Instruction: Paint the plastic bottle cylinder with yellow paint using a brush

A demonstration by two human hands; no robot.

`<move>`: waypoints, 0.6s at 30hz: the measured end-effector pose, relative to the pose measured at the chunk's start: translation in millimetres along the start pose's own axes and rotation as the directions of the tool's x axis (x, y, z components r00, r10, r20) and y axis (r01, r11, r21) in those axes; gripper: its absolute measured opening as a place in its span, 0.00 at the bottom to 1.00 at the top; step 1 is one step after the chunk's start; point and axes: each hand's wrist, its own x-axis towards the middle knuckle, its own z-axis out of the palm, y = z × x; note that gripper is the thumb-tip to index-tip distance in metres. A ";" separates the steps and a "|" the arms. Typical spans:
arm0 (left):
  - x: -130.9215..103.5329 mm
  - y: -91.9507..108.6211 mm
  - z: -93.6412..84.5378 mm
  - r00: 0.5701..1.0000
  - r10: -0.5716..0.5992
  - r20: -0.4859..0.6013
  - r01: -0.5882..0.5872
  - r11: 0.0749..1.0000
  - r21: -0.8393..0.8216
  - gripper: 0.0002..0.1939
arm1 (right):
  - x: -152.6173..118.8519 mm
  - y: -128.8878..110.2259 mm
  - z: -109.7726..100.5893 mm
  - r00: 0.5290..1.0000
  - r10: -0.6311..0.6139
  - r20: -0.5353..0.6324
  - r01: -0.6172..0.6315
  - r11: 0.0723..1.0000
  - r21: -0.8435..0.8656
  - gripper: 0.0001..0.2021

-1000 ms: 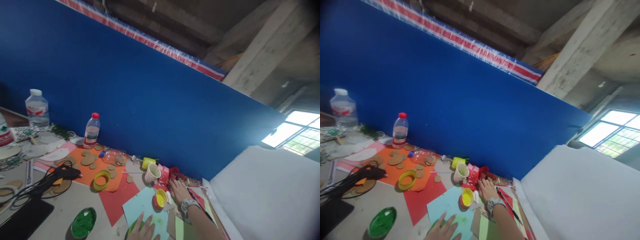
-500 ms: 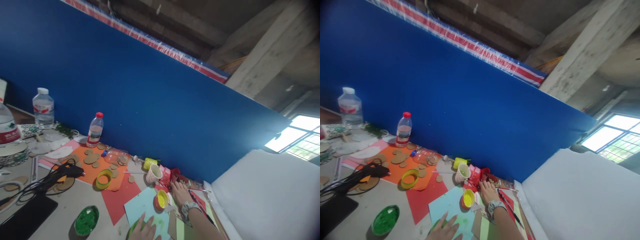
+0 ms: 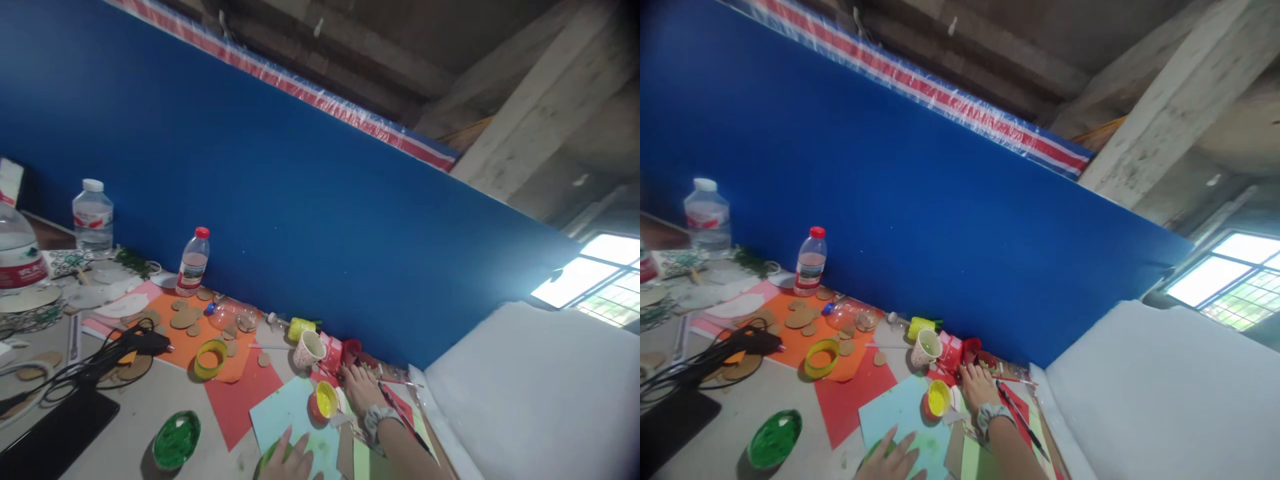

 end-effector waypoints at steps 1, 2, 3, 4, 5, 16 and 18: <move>-1.6 0.6 -4.7 1.000 -0.005 0.014 0.005 1.000 -0.015 0.16 | 0.9 -0.5 -1.9 1.000 0.004 0.001 -0.004 1.000 0.008 0.15; -2.7 1.7 -9.6 0.999 -0.015 0.030 0.016 0.999 -0.030 0.16 | 2.0 -0.9 -3.8 1.000 0.010 0.002 -0.010 1.000 0.015 0.15; -3.6 3.3 -14.6 0.998 -0.027 0.050 0.030 0.999 -0.045 0.16 | 3.1 -1.3 -5.8 1.000 0.012 0.005 -0.012 1.000 0.024 0.15; -4.1 5.4 -19.5 0.996 -0.045 0.073 0.049 0.997 -0.059 0.18 | 4.2 -1.5 -7.8 1.000 0.016 0.007 -0.016 0.999 0.032 0.15; -4.6 7.8 -24.2 0.994 -0.059 0.092 0.066 0.995 -0.073 0.19 | 5.2 -1.5 -9.9 1.000 0.020 0.009 -0.020 0.999 0.040 0.16; -27.9 13.1 -97.3 0.957 0.000 0.289 0.067 0.973 -0.221 0.48 | -7.1 25.9 -60.9 0.967 0.228 -0.116 -0.198 0.954 0.224 0.16; -29.0 9.9 -113.4 0.953 0.034 0.301 0.055 0.958 -0.283 0.51 | -9.5 28.7 -69.5 0.946 0.286 -0.154 -0.233 0.928 0.291 0.16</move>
